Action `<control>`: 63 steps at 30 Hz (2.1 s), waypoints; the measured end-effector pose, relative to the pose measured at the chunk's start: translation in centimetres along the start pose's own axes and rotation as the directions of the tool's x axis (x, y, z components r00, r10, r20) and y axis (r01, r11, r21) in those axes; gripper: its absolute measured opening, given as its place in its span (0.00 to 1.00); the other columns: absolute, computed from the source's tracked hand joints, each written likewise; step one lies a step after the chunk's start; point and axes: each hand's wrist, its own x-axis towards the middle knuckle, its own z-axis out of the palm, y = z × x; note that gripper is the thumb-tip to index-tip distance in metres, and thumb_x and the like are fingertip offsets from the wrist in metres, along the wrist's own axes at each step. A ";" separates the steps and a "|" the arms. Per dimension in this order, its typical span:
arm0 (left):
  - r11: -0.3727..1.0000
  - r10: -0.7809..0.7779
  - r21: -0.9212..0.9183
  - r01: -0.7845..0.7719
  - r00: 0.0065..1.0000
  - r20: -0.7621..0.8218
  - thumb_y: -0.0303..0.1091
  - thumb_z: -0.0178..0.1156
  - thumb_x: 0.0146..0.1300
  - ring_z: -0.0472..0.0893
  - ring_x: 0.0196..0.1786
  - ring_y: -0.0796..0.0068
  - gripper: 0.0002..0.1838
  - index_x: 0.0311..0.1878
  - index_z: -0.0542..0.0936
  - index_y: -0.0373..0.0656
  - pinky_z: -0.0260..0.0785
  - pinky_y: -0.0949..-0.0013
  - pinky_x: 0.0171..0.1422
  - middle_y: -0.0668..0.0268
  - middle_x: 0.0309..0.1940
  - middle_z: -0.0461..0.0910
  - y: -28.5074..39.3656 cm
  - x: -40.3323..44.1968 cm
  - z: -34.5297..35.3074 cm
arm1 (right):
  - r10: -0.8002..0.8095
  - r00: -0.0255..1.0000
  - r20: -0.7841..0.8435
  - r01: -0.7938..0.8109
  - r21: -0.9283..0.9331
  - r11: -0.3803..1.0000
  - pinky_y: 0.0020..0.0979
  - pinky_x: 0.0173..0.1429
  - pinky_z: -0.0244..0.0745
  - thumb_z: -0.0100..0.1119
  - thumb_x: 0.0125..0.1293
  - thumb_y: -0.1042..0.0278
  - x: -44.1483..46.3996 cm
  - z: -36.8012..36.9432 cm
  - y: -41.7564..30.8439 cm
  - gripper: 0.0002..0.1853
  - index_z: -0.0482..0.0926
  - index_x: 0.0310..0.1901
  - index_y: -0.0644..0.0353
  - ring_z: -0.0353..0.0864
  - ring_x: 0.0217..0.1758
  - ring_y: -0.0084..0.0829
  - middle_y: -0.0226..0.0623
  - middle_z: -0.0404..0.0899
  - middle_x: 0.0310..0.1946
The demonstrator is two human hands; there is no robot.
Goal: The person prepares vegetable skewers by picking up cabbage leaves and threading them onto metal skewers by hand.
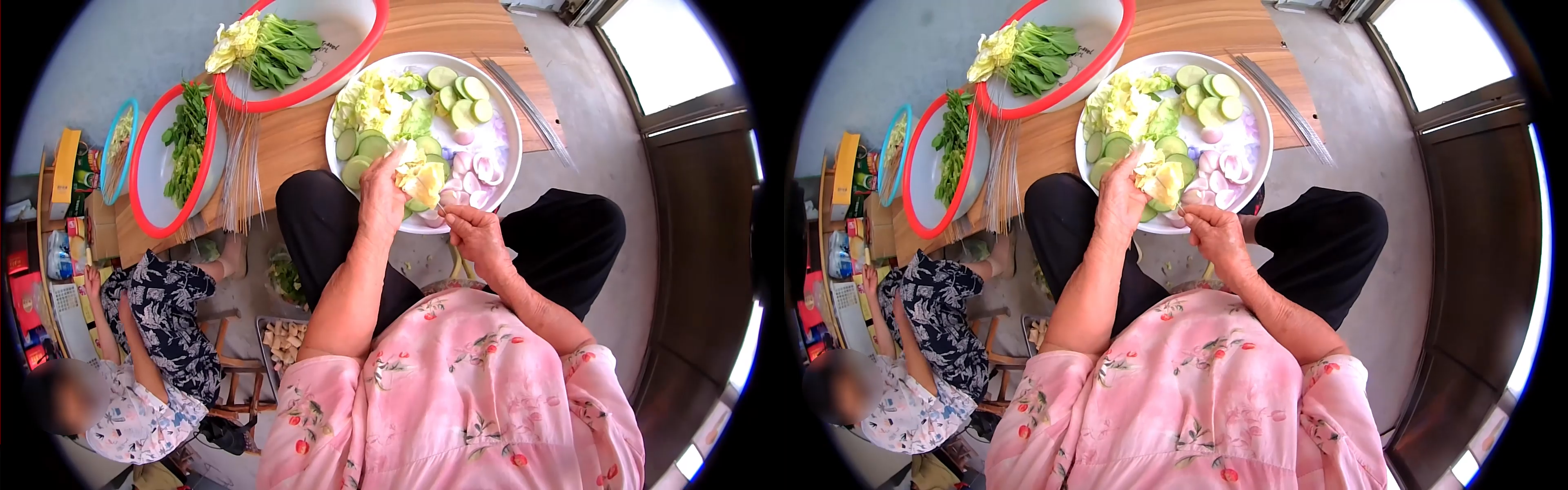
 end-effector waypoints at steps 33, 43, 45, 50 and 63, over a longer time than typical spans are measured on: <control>0.992 0.030 0.126 0.003 0.965 -0.260 0.36 0.56 0.62 0.79 0.42 0.62 0.16 0.50 0.70 0.38 0.70 0.64 0.47 0.56 0.43 0.77 -1.2 1.1 -1.0 | 0.109 0.994 0.011 -0.109 0.096 0.989 0.20 0.11 0.46 0.52 0.66 0.70 3.8 0.5 -4.0 0.09 0.76 0.42 0.65 0.57 0.08 0.17 0.28 0.69 0.15; 0.988 0.015 0.152 0.026 0.965 -0.264 0.35 0.55 0.63 0.79 0.41 0.66 0.13 0.48 0.70 0.39 0.72 0.65 0.46 0.59 0.40 0.77 -1.2 1.2 -1.1 | 0.026 0.999 0.026 -0.027 0.032 0.999 0.21 0.11 0.50 0.54 0.64 0.72 6.1 1.5 -3.8 0.08 0.78 0.39 0.67 0.61 0.08 0.17 0.31 0.70 0.14; 0.988 0.017 0.151 0.022 0.967 -0.255 0.34 0.55 0.63 0.79 0.41 0.66 0.13 0.47 0.70 0.38 0.72 0.65 0.46 0.59 0.40 0.76 -1.2 1.2 -1.1 | 0.017 1.000 0.016 -0.017 0.039 0.999 0.21 0.11 0.50 0.54 0.64 0.72 6.3 1.6 -3.7 0.08 0.78 0.38 0.67 0.61 0.08 0.17 0.31 0.70 0.15; 0.993 0.015 0.117 0.017 0.964 -0.267 0.34 0.54 0.63 0.79 0.40 0.66 0.13 0.48 0.70 0.39 0.72 0.65 0.46 0.59 0.40 0.77 -1.3 1.3 -1.4 | -0.059 0.998 0.004 0.058 0.025 0.998 0.20 0.11 0.50 0.55 0.64 0.71 5.9 1.6 -3.5 0.08 0.79 0.40 0.67 0.60 0.08 0.17 0.31 0.71 0.15; 0.993 0.047 0.113 -0.014 0.953 -0.299 0.34 0.56 0.62 0.80 0.39 0.65 0.15 0.49 0.71 0.37 0.72 0.67 0.44 0.57 0.40 0.78 -1.1 1.5 -1.4 | -0.097 0.995 0.018 0.092 0.190 0.978 0.18 0.12 0.48 0.55 0.65 0.71 5.2 -0.3 -3.2 0.08 0.79 0.41 0.66 0.57 0.09 0.15 0.30 0.71 0.15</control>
